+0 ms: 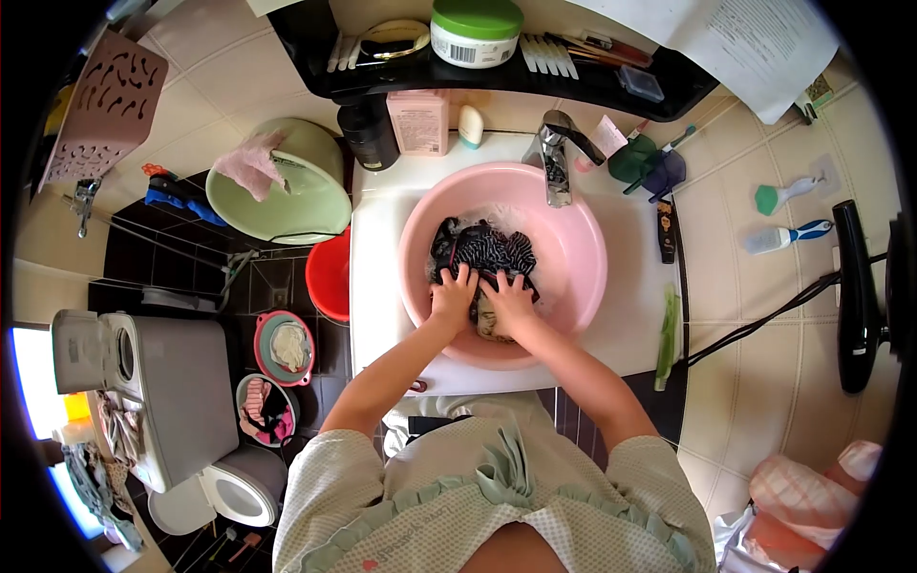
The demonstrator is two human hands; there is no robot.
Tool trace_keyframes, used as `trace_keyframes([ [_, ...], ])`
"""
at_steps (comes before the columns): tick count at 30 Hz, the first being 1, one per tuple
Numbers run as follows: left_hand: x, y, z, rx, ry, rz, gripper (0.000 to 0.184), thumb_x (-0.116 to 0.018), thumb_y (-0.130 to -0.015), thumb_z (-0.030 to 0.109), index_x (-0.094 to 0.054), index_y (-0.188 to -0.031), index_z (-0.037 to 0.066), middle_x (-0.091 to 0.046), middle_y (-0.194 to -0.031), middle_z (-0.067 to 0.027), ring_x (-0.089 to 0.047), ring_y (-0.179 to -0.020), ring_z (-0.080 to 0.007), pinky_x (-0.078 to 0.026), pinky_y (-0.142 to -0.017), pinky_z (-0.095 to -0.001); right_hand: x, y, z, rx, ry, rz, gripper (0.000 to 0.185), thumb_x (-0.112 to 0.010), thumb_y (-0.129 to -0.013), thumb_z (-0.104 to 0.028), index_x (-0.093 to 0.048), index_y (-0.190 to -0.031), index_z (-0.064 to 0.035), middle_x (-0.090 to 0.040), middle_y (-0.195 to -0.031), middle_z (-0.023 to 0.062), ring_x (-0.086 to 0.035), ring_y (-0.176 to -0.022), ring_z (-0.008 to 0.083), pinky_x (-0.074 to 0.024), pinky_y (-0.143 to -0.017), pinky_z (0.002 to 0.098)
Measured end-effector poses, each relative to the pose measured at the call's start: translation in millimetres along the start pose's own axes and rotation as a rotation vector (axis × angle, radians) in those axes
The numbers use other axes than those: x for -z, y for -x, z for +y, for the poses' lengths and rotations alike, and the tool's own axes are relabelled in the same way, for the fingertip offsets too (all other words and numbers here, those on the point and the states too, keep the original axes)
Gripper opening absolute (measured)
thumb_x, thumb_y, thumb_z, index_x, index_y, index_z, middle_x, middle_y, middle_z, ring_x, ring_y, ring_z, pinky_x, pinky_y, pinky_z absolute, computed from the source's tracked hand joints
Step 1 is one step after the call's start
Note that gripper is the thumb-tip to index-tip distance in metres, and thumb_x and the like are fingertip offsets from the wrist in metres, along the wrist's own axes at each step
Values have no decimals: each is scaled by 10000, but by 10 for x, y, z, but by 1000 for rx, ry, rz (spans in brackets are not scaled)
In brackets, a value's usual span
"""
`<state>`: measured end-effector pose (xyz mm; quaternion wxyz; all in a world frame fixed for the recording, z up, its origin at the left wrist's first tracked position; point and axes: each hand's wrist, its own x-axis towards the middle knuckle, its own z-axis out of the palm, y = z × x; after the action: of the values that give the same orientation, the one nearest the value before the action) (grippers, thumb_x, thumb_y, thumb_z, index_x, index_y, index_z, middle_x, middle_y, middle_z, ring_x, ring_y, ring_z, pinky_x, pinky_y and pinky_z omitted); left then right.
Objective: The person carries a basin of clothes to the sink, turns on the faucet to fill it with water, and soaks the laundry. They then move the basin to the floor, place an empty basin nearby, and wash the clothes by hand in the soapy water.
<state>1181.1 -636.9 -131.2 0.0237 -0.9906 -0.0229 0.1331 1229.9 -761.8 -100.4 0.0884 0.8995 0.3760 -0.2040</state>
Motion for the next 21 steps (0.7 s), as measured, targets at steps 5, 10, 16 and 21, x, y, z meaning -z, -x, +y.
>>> trace_keyframes([
  [5,-91,-319,-128,-21,72,-82,694,-730,-599,197,-413,-1208,98,-379,-1226,-107,-510,-1005,-341,-550,-682,-373,-321,-404,-17,-104,-96,128,800,-786,-485,-172,-468,-1217,-221,-397,-1198,145,-411,-1070,427,-503,-777,464],
  [10,-294,-494,-229,37,258,-47,447,-740,-582,134,-612,-1005,68,-478,-1228,-145,-608,-946,-300,-539,-733,-339,-249,-483,63,-145,-310,256,595,-705,-544,-176,-560,-1121,-181,-593,-907,158,-565,-910,366,-516,-718,433],
  [16,-214,-436,-316,164,738,3,565,-762,-539,159,-580,-1059,33,-571,-1101,-171,-591,-958,-313,-481,-842,-383,-97,-486,258,-345,-951,238,554,-682,-547,-146,-618,-1096,-102,-658,-803,134,-635,-742,255,-496,-669,338],
  [21,-157,-242,-384,145,1141,183,721,-822,-489,254,-520,-1103,27,-550,-1109,-142,-516,-1059,-308,-414,-908,-366,-125,-447,461,-117,-1424,289,523,-633,-490,48,-644,-987,-114,-614,-887,82,-605,-743,211,-489,-671,290],
])
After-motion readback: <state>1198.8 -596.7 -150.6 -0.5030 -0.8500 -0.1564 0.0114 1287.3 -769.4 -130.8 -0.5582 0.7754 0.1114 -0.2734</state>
